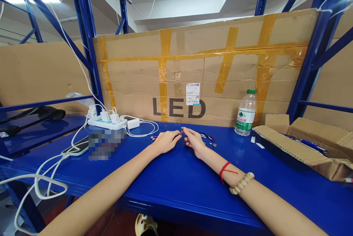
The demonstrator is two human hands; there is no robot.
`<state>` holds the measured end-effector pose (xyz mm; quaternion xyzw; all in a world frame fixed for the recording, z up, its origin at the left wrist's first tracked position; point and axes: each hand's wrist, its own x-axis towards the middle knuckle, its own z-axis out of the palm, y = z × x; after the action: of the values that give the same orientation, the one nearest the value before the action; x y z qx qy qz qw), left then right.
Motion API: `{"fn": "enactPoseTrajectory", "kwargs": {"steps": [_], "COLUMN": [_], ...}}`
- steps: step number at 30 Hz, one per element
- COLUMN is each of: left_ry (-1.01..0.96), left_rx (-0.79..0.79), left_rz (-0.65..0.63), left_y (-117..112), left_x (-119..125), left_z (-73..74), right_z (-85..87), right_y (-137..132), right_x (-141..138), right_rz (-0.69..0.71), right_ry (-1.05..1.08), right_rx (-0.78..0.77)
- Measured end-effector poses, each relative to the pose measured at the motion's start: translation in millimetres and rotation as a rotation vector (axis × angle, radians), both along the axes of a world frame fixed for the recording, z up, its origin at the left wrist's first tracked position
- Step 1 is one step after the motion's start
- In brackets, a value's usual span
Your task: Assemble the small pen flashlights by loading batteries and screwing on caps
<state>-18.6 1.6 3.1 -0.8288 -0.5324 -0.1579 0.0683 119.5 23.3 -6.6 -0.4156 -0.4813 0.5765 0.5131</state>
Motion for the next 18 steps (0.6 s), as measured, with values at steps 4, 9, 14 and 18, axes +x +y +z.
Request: {"fn": "enactPoseTrajectory", "kwargs": {"steps": [4,9,14,18], "left_ry": [-0.009,-0.017,-0.026,-0.039], "left_rx": [0.027,0.049,0.019,0.020], "left_rz": [0.025,0.046,0.088,0.065], "left_y": [0.7,0.4,-0.7,2.2], "left_x": [-0.8,-0.9,-1.1,-2.3], "left_z": [-0.7,-0.1,2.9,1.2], "right_z": [-1.8,-4.7,-6.8,-5.8], "right_y": [0.1,2.2,4.6,3.2], "right_x": [0.4,0.3,0.6,0.4], "right_rz": [0.008,0.005,0.007,0.004], "right_ry": [-0.011,-0.030,-0.038,-0.031], "right_rx": [0.014,0.038,0.043,0.057]}}
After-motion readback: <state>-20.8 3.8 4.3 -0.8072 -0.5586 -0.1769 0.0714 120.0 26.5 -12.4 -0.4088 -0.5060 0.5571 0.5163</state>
